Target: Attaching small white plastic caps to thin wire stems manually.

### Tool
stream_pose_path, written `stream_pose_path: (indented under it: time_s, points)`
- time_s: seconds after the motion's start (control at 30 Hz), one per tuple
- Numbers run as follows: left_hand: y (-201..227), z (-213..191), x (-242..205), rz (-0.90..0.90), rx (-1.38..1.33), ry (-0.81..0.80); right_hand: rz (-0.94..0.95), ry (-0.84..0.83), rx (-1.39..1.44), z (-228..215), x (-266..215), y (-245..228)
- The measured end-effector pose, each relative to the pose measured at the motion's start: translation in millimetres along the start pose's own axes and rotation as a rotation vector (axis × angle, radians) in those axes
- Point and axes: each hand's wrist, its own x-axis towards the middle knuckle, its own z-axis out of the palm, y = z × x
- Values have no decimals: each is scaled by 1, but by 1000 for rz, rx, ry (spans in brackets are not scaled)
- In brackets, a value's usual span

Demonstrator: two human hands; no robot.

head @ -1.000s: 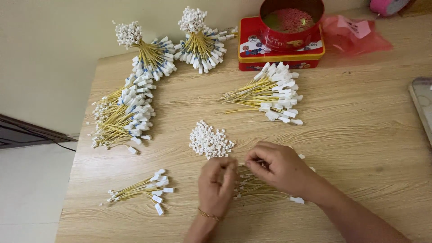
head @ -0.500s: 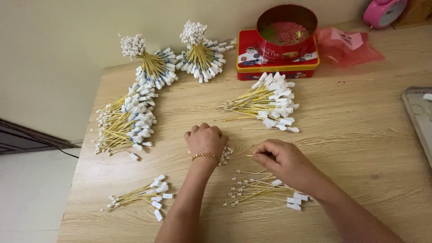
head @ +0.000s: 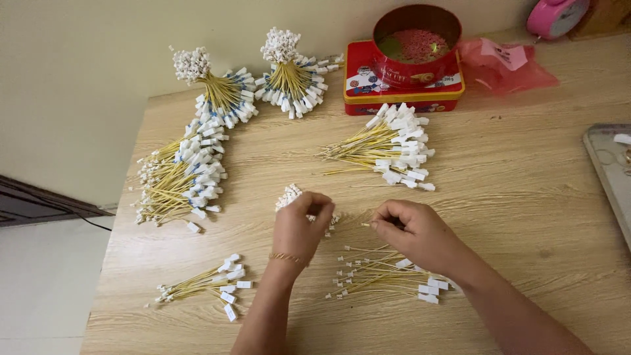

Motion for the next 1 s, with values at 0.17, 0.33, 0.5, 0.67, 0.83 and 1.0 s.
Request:
stream_pose_path:
  time_s: [0.17,0.33,0.5,0.67,0.83,1.0]
  points:
    - [-39,27,-27,-70,-690,-121,-32,0,-23,2,-5,-7]
    - [-48,42,-50,-179,-1082,-188,-70,-18,-33,4,-13,-20]
    - [-45,44,-57,-219,-1246,-247,-119,1,-217,5,-15,-29]
    - [-42,43,-59,-195,-1245,-261,-76,-11,-142,8,-17,-29]
    - [-40,42,-61,-165,-1240,-287,-97,-15,-143,8,-16,-28]
    - [-44,45,-62,-162,-1259,-289,-94,7,-164,8,-17,-28]
